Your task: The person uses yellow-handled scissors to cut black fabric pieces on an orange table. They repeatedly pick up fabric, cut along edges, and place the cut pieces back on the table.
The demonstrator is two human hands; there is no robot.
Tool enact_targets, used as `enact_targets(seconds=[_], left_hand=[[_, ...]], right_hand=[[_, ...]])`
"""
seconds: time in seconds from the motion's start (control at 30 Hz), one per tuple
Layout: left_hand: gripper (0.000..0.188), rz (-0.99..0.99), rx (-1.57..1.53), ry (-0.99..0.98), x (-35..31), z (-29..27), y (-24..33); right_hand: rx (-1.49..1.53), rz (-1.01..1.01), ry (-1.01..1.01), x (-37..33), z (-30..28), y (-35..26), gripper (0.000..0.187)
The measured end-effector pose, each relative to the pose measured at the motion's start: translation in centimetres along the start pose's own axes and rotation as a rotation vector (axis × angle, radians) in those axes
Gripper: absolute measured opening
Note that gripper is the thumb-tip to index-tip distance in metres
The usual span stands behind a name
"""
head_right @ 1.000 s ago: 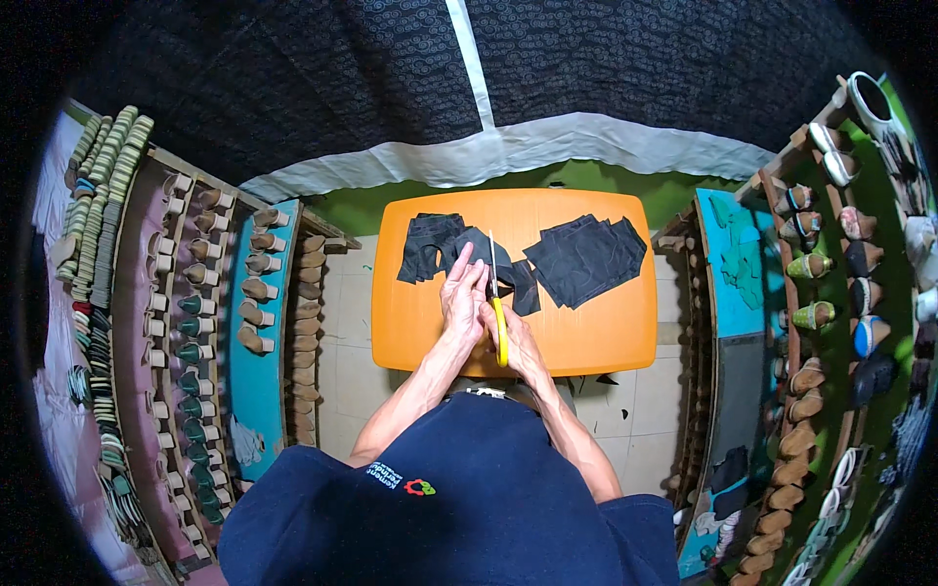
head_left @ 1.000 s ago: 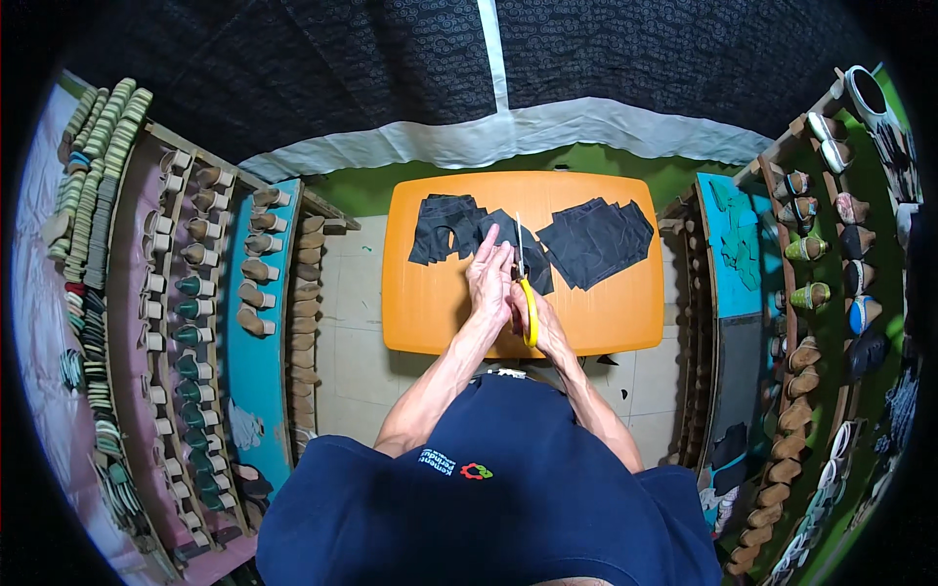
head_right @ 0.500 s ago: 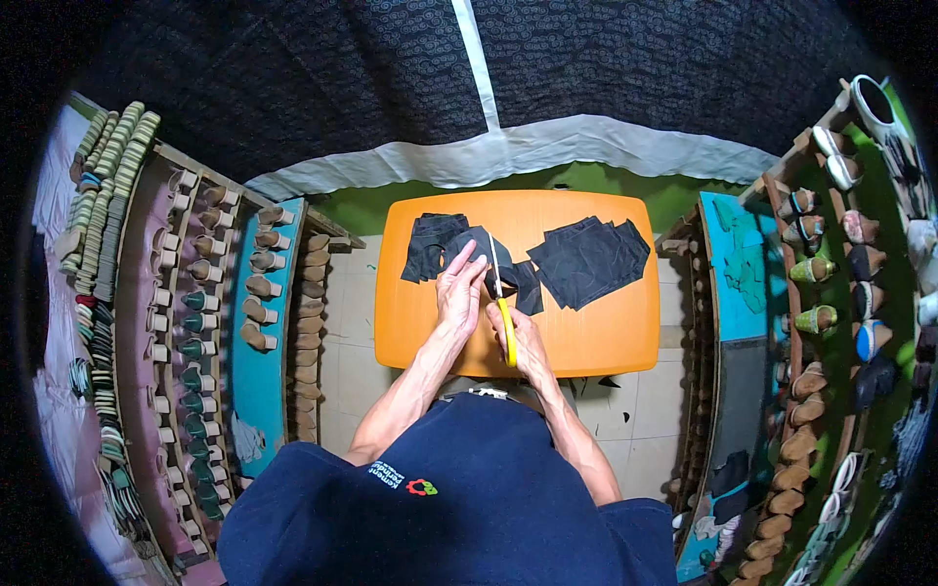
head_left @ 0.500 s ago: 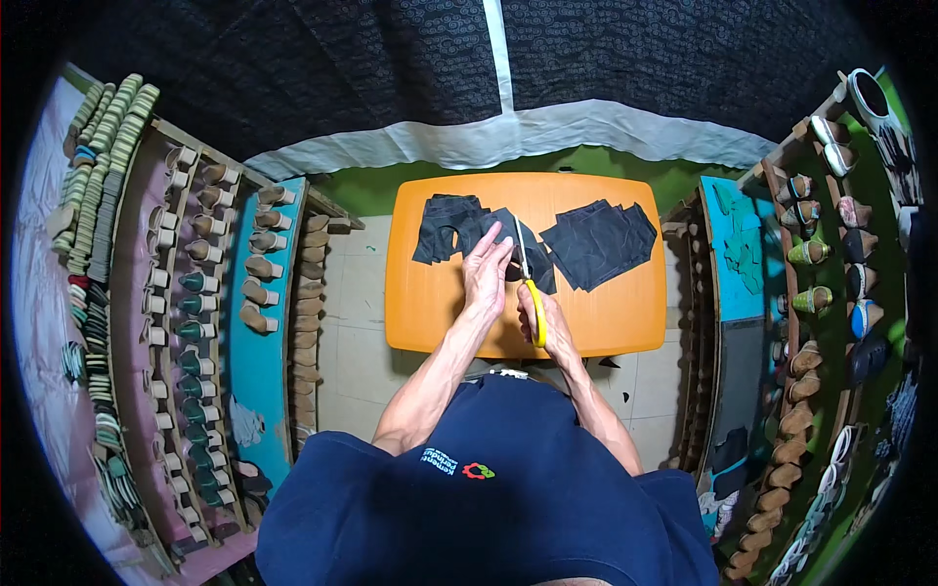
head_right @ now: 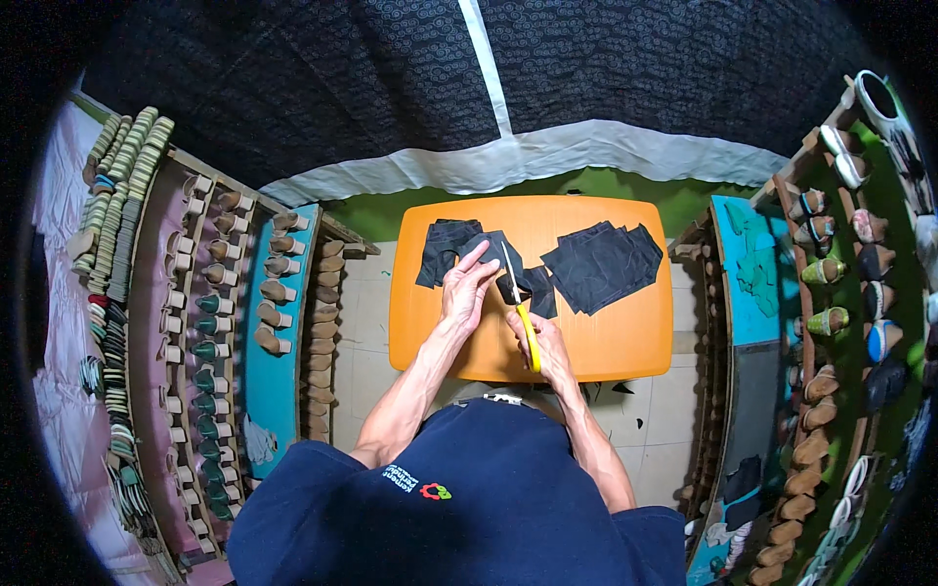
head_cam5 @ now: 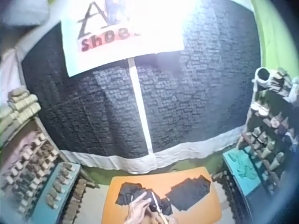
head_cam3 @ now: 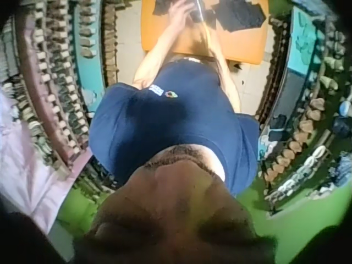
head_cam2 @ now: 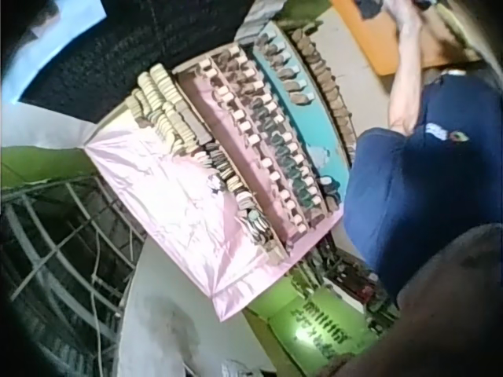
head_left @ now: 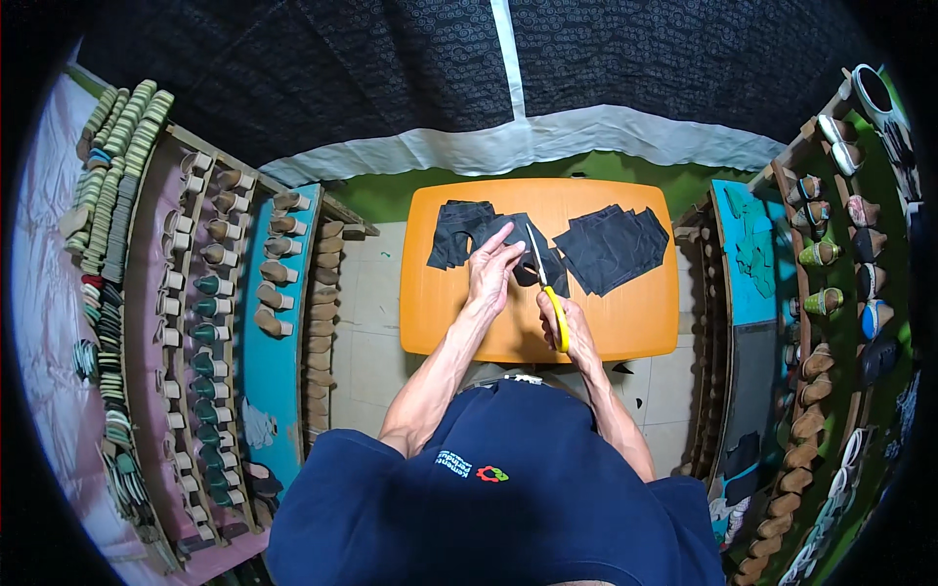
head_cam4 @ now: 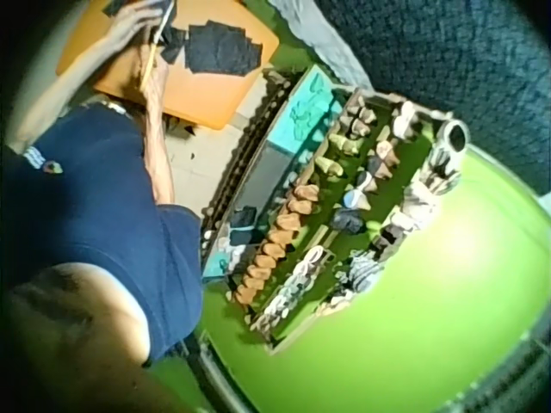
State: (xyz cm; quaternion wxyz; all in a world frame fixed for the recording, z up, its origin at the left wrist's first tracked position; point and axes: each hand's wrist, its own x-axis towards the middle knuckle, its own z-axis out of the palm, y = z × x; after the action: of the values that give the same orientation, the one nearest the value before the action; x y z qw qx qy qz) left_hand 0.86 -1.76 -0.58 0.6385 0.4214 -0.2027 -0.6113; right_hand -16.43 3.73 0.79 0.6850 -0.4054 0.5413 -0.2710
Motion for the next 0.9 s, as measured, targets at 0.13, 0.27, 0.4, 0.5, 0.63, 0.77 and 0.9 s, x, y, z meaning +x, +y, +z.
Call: enact_targets(seconds=[0.13,0.27,0.4,0.5,0.63,0.77,0.9], left_hand=[[0.055,-0.045,0.040,-0.024,0.1,0.1,1.2],[0.055,-0.053,0.069,-0.060,0.5,0.0,1.7],[0.058,-0.071,0.078,-0.017,0.0,1.1,2.5],[0.055,-0.074,0.068,-0.042,0.5,0.6,2.3],[0.053,-0.075,0.084,-0.082,1.0,-0.3,2.4],[0.051,-0.065,0.068,-0.088,1.0,-0.5,2.3],[0.049,-0.092,-0.017,0.045,0.8,0.3,2.8]], right_hand=[[-0.024,-0.003,-0.017,-0.2,-0.7,-0.3,0.052],[-0.035,-0.023,-0.031,-0.4,-0.9,-0.8,0.051],[-0.042,-0.009,-0.023,-0.8,-1.2,-1.2,0.049],[-0.027,-0.030,-0.023,0.0,-1.4,-0.4,0.045],[-0.044,-0.020,-0.019,-0.5,-1.6,-1.2,0.044],[-0.055,-0.020,-0.026,-0.4,-1.7,-1.1,0.046],[-0.015,-0.010,-0.063,-0.9,-1.6,-1.6,0.047]])
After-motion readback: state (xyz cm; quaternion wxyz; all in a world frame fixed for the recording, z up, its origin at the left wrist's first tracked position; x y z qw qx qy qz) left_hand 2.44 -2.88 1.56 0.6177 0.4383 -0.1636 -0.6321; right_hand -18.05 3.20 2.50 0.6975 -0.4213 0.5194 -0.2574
